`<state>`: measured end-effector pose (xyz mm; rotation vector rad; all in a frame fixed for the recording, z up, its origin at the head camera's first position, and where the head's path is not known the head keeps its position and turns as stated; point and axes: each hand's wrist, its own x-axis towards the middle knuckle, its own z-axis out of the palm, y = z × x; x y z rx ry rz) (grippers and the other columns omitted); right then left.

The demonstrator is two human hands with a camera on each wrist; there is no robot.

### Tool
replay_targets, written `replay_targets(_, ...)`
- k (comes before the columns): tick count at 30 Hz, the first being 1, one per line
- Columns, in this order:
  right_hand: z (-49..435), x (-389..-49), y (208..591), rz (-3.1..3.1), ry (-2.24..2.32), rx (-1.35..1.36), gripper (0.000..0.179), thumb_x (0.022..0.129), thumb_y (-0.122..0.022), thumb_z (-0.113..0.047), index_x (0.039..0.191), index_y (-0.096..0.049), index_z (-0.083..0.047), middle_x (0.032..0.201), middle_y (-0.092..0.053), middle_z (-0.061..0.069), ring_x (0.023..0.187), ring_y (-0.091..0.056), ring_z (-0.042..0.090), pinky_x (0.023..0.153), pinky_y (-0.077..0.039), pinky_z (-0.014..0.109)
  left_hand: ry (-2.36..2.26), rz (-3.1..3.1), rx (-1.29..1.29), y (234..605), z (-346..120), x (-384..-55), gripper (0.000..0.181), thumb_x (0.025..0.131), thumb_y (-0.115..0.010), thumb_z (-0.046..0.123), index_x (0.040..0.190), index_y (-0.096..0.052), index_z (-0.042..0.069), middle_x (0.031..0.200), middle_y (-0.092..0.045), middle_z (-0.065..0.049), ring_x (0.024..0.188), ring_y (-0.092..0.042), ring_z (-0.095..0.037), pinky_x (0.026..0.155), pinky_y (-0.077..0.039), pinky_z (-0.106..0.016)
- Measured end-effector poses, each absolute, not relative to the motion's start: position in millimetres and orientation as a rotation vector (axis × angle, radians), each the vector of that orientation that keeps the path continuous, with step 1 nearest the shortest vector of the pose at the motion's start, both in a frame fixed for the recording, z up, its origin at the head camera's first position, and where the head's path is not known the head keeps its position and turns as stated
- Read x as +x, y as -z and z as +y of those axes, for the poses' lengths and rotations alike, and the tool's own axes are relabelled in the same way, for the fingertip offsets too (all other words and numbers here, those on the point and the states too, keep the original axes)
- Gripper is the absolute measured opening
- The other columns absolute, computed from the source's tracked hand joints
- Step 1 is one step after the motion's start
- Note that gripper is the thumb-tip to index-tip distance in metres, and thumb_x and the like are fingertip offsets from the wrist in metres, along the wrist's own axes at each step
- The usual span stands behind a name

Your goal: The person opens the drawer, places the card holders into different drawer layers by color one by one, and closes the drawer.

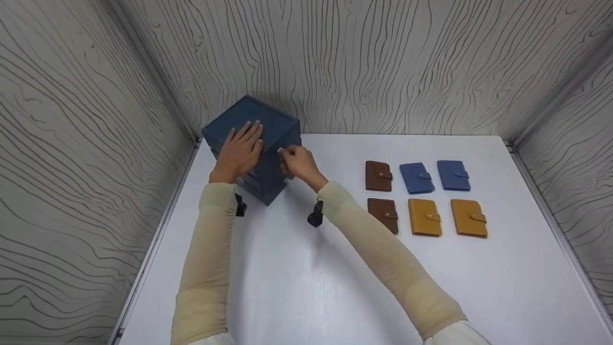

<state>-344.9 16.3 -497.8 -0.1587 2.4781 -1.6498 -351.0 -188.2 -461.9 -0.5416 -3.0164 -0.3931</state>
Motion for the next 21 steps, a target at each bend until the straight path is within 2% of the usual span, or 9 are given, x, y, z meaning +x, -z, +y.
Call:
replay_targets(3,17,-344,498,2.462,1.668,-0.141,0.032,0.113,-0.053,-0.030,0.099,-0.070,-0.006,0.094,-0.074,0.017,0.073,-0.066,0.017,0.059,-0.051,0.023,0.394,-3.009,-0.538,462,-188,-352,0.059,0.118,-0.021,0.040,0.171,-0.024,0.014,0.179,-0.021,-0.002,0.168,-0.014,-0.026,0.138,-0.006,-0.054)
replay_targets(7,20,-343,498,2.434,1.695,-0.134,0.033,0.112,-0.054,-0.030,0.100,-0.070,-0.005,0.097,-0.075,0.019,0.080,-0.070,0.026,0.062,-0.054,0.026,0.392,-3.009,-0.535,462,-187,-352,0.059,0.118,-0.021,0.039,0.171,-0.025,0.014,0.179,-0.021,-0.002,0.168,-0.015,-0.025,0.138,-0.007,-0.054)
replay_targets(10,24,-342,497,2.397,1.731,-0.122,0.032,0.112,-0.054,-0.028,0.100,-0.071,-0.004,0.102,-0.076,0.023,0.088,-0.073,0.032,0.070,-0.061,0.033,0.392,-3.011,-0.537,462,-187,-352,0.058,0.118,-0.021,0.038,0.171,-0.024,0.014,0.179,-0.021,-0.002,0.168,-0.015,-0.026,0.138,-0.007,-0.055)
replay_targets(14,29,-339,496,2.360,1.769,-0.125,0.033,0.112,-0.054,-0.027,0.103,-0.072,-0.001,0.106,-0.076,0.027,0.082,-0.074,0.025,0.078,-0.065,0.041,0.370,-3.020,-0.528,462,-186,-353,0.059,0.118,-0.021,0.039,0.171,-0.023,0.015,0.179,-0.020,-0.002,0.168,-0.014,-0.026,0.139,-0.006,-0.054)
replay_targets(18,33,-337,496,2.364,1.762,-0.156,0.038,0.112,-0.054,-0.027,0.108,-0.073,0.005,0.109,-0.076,0.030,0.075,-0.070,0.017,0.071,-0.063,0.035,0.370,-3.033,-0.518,462,-186,-353,0.059,0.118,-0.021,0.039,0.172,-0.022,0.016,0.180,-0.018,-0.001,0.168,-0.013,-0.024,0.139,-0.005,-0.053)
replay_targets(21,36,-334,498,2.394,1.744,-0.183,0.040,0.112,-0.054,-0.027,0.110,-0.074,0.007,0.107,-0.076,0.028,0.076,-0.071,0.021,0.069,-0.061,0.035,0.386,-3.035,-0.515,462,-187,-352,0.059,0.118,-0.021,0.039,0.172,-0.022,0.016,0.180,-0.018,-0.001,0.168,-0.013,-0.024,0.139,-0.005,-0.053)
